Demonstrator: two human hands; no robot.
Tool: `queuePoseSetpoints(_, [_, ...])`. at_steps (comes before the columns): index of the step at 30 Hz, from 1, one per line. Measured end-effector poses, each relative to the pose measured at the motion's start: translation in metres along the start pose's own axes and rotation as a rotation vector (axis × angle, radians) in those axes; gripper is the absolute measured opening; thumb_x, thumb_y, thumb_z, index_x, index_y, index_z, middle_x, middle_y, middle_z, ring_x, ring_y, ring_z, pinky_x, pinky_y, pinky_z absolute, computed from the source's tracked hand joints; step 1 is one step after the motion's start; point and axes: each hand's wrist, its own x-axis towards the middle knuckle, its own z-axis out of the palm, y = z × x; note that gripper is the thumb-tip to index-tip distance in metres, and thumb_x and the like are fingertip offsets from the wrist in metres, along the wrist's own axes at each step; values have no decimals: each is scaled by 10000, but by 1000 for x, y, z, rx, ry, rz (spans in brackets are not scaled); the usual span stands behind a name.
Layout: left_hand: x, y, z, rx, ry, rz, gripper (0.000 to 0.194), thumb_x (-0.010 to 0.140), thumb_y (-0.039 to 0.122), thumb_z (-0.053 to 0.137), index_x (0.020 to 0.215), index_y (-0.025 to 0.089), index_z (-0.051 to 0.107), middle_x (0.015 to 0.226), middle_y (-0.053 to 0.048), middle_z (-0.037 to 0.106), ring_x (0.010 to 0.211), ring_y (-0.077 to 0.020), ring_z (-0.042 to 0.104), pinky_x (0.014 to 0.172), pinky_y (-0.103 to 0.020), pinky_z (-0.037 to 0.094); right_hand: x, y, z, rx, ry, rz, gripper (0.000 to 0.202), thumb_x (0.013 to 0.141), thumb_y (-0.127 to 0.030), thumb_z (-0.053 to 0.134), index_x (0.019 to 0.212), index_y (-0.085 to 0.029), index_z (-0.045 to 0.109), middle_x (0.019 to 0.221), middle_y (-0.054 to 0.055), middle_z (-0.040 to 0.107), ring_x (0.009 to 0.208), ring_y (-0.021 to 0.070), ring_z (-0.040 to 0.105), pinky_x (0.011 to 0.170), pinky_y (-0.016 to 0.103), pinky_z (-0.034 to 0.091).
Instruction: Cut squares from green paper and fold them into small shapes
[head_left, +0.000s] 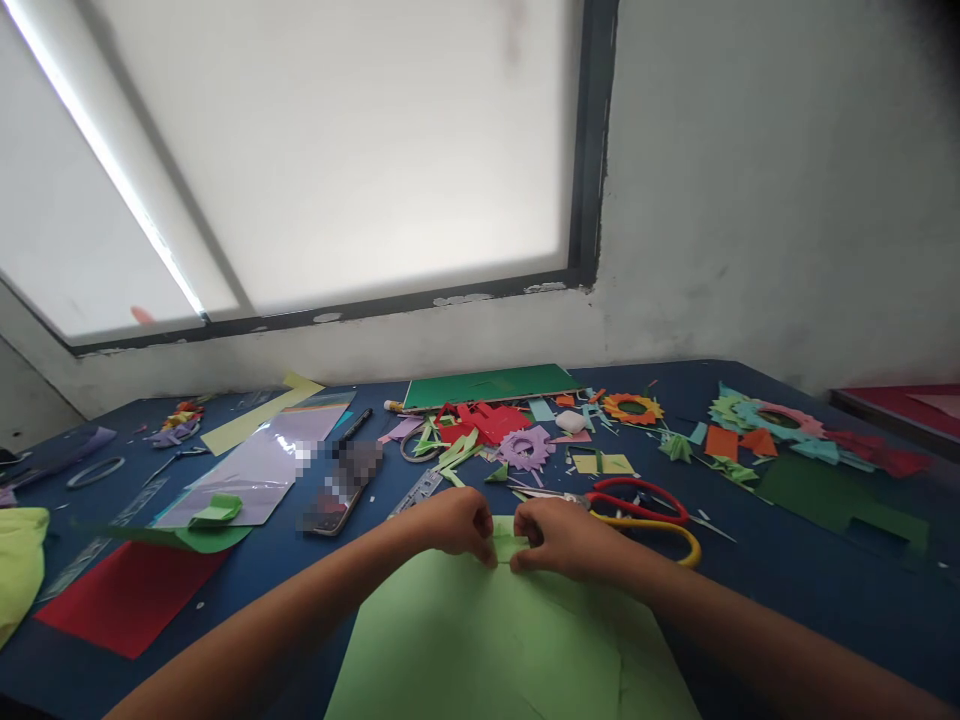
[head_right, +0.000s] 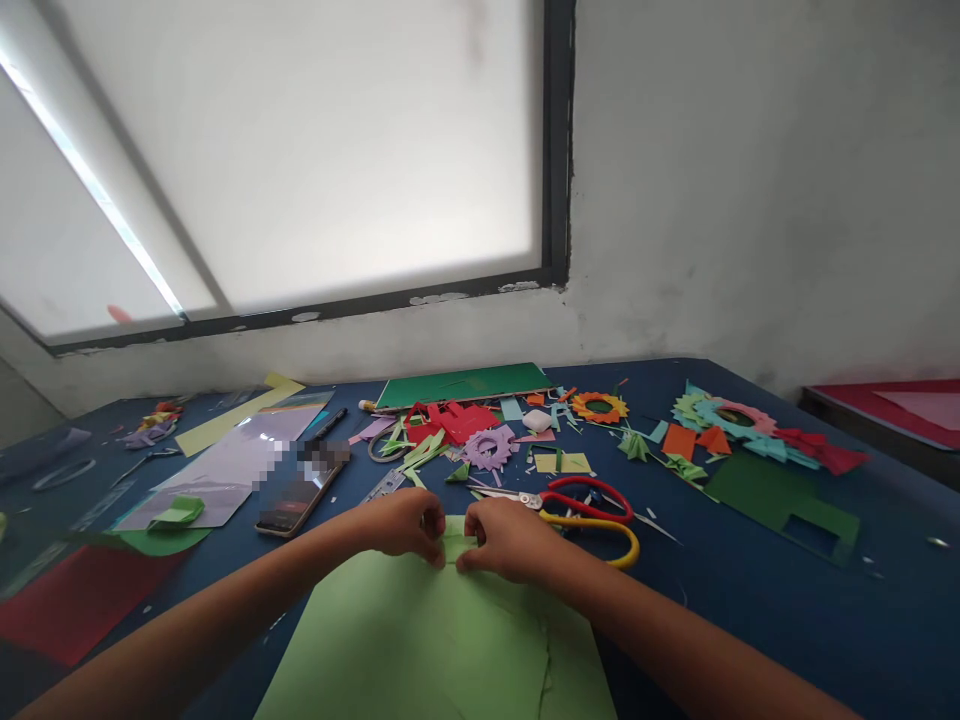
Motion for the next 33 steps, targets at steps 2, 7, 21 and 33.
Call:
queuePoseSetpoints(2, [-3, -3, 4, -36, 51, 43, 236, 610, 285, 723, 788, 161, 631, 712, 11, 630, 615, -136, 567, 461, -174, 352, 1, 1, 2, 1, 16, -22, 239, 615, -323, 727, 769, -179, 613, 689, -4, 580, 611, 148, 510, 474, 209, 270])
queuePoseSetpoints(7, [-18, -15, 23, -84, 252, 164, 148, 710, 133, 583, 855, 157, 595, 761, 11, 611, 662, -115, 543, 560, -174, 390, 5, 8, 11, 12, 76, -164, 95, 690, -176, 656, 780, -180, 626, 757, 6, 593, 659, 139, 545, 554, 206, 357])
queuePoseSetpoints(21, [-36, -41, 56, -138, 543, 314, 224, 742, 50, 535, 881, 180, 655, 855, -24, 668, 794, -145, 608, 744, -238, 469, 2, 5, 30, -8, 135, -625, 198, 884, -154, 443, 909, -169, 638, 897, 70, 647, 843, 162, 575, 758, 250, 434])
queuePoseSetpoints(33, [-45, -54, 56, -35, 469, 469, 269, 853, 115, 467, 1047, 189, 638, 1009, -64, 671, 926, -156, 611, 829, -259, 466, 6, 12, 26, -104, 118, -664, 232, 889, -160, 443, 898, -176, 675, 866, 83, 670, 788, 176, 593, 723, 280, 430])
